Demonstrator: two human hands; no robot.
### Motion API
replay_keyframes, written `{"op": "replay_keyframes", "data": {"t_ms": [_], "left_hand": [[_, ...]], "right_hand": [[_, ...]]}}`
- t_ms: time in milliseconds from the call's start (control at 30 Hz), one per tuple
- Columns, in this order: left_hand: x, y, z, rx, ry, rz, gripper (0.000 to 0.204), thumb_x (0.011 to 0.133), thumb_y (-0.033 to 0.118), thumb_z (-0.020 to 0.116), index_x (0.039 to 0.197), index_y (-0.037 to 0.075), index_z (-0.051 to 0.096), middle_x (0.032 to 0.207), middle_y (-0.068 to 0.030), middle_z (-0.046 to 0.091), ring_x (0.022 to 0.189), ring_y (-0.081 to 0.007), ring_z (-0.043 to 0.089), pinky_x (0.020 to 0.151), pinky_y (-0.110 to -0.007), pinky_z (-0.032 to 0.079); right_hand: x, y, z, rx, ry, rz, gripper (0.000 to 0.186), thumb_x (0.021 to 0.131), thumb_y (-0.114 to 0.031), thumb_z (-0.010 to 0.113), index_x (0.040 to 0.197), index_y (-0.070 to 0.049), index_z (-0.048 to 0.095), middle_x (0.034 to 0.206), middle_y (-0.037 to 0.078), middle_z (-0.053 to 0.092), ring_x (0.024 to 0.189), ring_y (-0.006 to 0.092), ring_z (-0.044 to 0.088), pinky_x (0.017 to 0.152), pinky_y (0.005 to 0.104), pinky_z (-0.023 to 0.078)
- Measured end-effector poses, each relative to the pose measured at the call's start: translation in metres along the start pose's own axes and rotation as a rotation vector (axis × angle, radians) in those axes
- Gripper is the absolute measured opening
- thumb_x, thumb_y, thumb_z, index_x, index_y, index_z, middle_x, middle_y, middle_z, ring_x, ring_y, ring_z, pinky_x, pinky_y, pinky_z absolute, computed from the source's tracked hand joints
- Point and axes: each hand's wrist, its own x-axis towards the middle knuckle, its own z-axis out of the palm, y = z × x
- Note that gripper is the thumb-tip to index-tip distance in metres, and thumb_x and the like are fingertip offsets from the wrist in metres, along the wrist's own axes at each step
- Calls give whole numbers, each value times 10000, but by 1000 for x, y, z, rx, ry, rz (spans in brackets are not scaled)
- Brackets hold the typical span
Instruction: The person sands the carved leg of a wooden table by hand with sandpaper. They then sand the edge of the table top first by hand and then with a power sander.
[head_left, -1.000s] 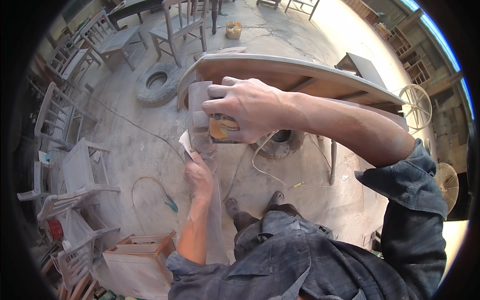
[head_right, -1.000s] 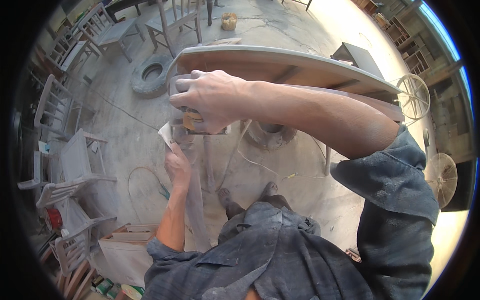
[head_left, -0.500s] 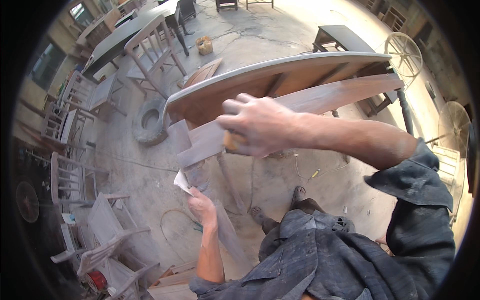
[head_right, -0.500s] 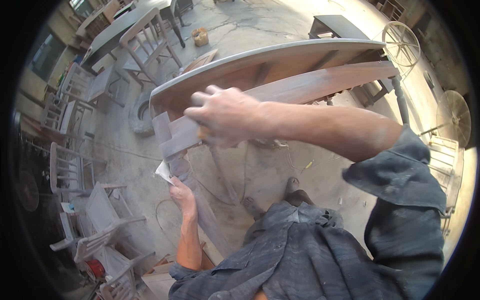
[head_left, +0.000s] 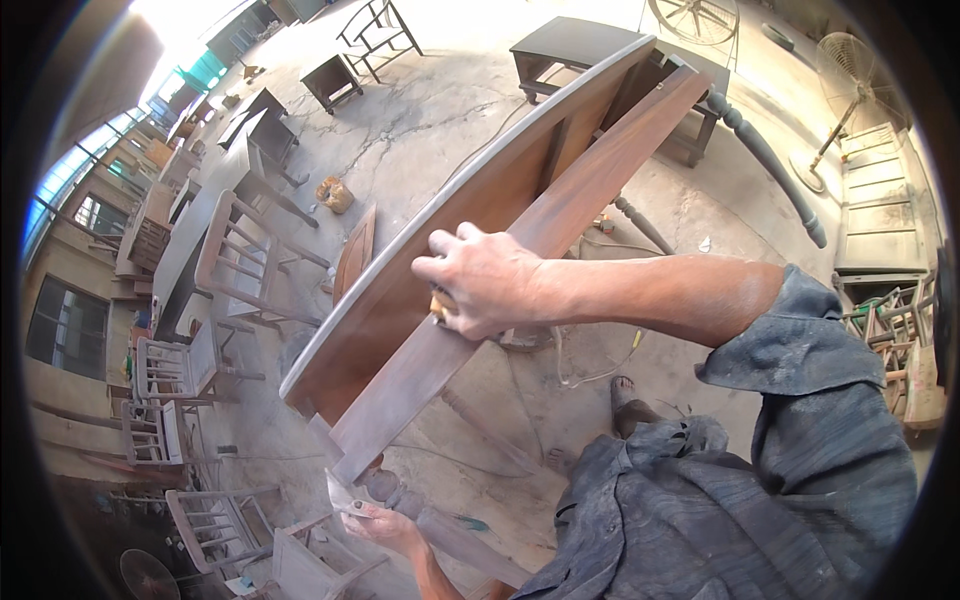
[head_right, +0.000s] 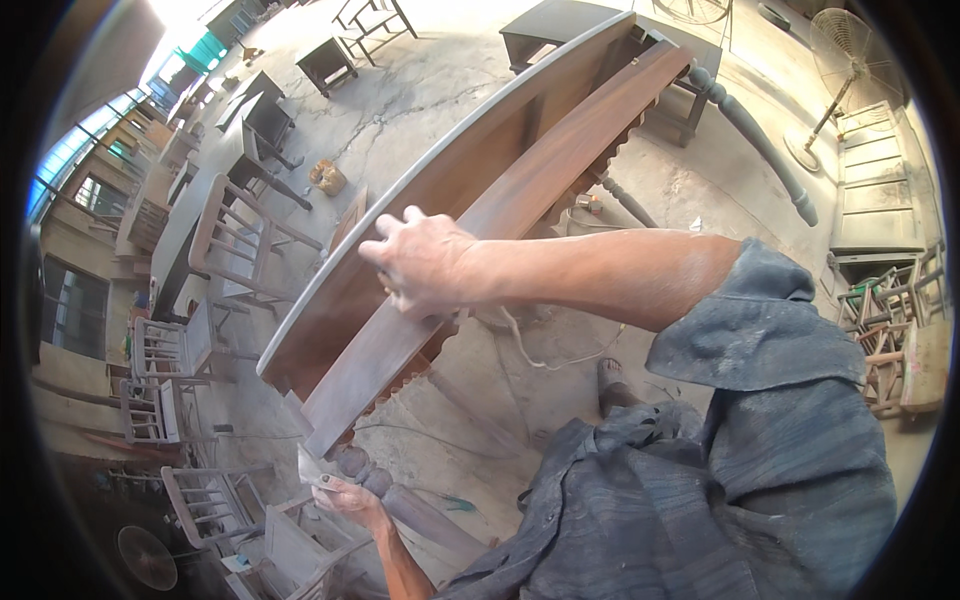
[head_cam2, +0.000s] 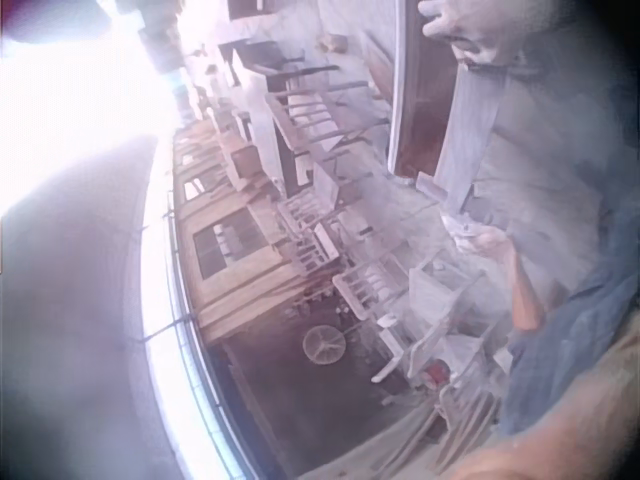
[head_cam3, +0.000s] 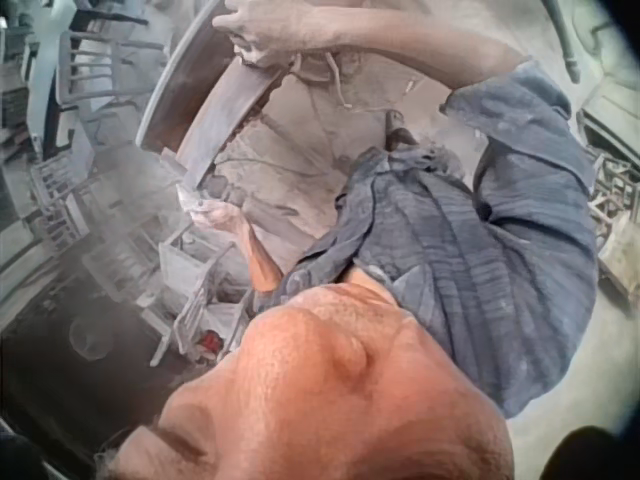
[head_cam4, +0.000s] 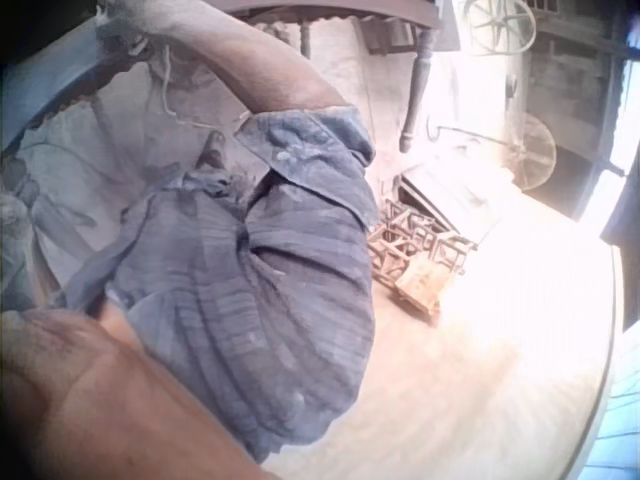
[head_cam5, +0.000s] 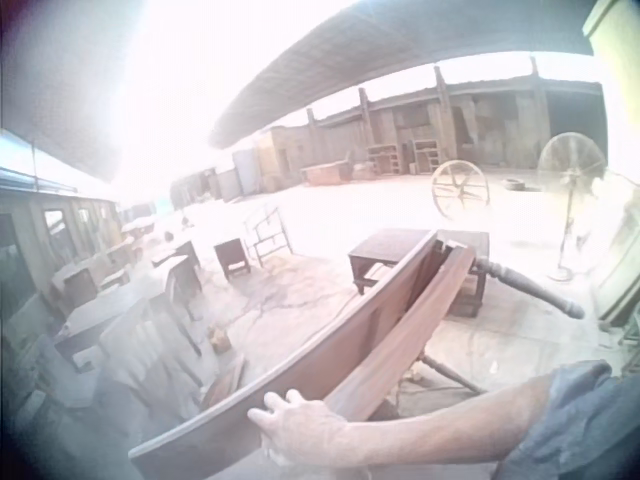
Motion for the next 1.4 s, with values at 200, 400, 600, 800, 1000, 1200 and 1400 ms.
{"op": "replay_keyframes", "data": {"t_ms": [200, 400, 600, 800, 1000, 1200, 1400], "left_hand": [[93, 166, 18, -380, -317, 321, 461, 1119, 292, 417, 1243, -101, 623, 1225, -304, 639, 1156, -476, 574, 1019, -539, 424], [121, 228, 100, -180, -647, 213, 480, 1108, 388, 396, 1129, 26, 709, 876, -261, 737, 854, -495, 706, 788, -566, 536], [115, 243, 102, -26, -663, 206, 531, 1090, 431, 374, 1171, 35, 719, 954, -299, 736, 940, -519, 702, 864, -597, 533], [116, 249, 97, -13, -720, 227, 516, 1079, 401, 379, 1145, 21, 721, 983, -295, 739, 963, -519, 698, 906, -607, 512], [117, 244, 101, 27, -725, 242, 505, 1071, 385, 384, 1123, 9, 717, 964, -298, 738, 940, -525, 700, 884, -607, 521], [116, 242, 90, -2, -674, 228, 508, 1067, 384, 394, 1087, 0, 727, 947, -310, 733, 936, -529, 698, 874, -606, 522], [115, 249, 96, 3, -664, 216, 517, 1064, 387, 402, 1057, -5, 739, 944, -309, 732, 930, -526, 698, 870, -603, 524]], "right_hand": [[-27, 120, -48, -106, 95, 245, 398, 887, -323, 676, 1147, -32, 600, 1107, 232, 597, 1029, 425, 658, 861, 514, 593], [-41, 231, -88, -151, 205, 484, 406, 906, -323, 634, 1183, -30, 589, 1078, 269, 618, 978, 464, 687, 872, 535, 567], [-20, 237, -91, -162, 152, 628, 542, 939, -401, 622, 1299, 0, 567, 1158, 293, 627, 1041, 434, 695, 914, 507, 585], [10, 127, -50, -105, 111, 431, 480, 941, -379, 650, 1278, -43, 583, 1226, 254, 608, 1100, 425, 644, 920, 510, 580], [7, 86, -31, -94, 101, 280, 470, 903, -351, 679, 1267, -63, 606, 1210, 249, 601, 1074, 421, 648, 864, 509, 601], [-9, 181, -71, -131, 115, 543, 515, 952, -439, 643, 1269, -39, 570, 1135, 283, 621, 1009, 416, 681, 878, 515, 601], [-37, 277, -109, -189, 259, 802, 580, 881, -408, 665, 1361, -99, 562, 1285, 242, 611, 1164, 402, 670, 978, 496, 567]]}}
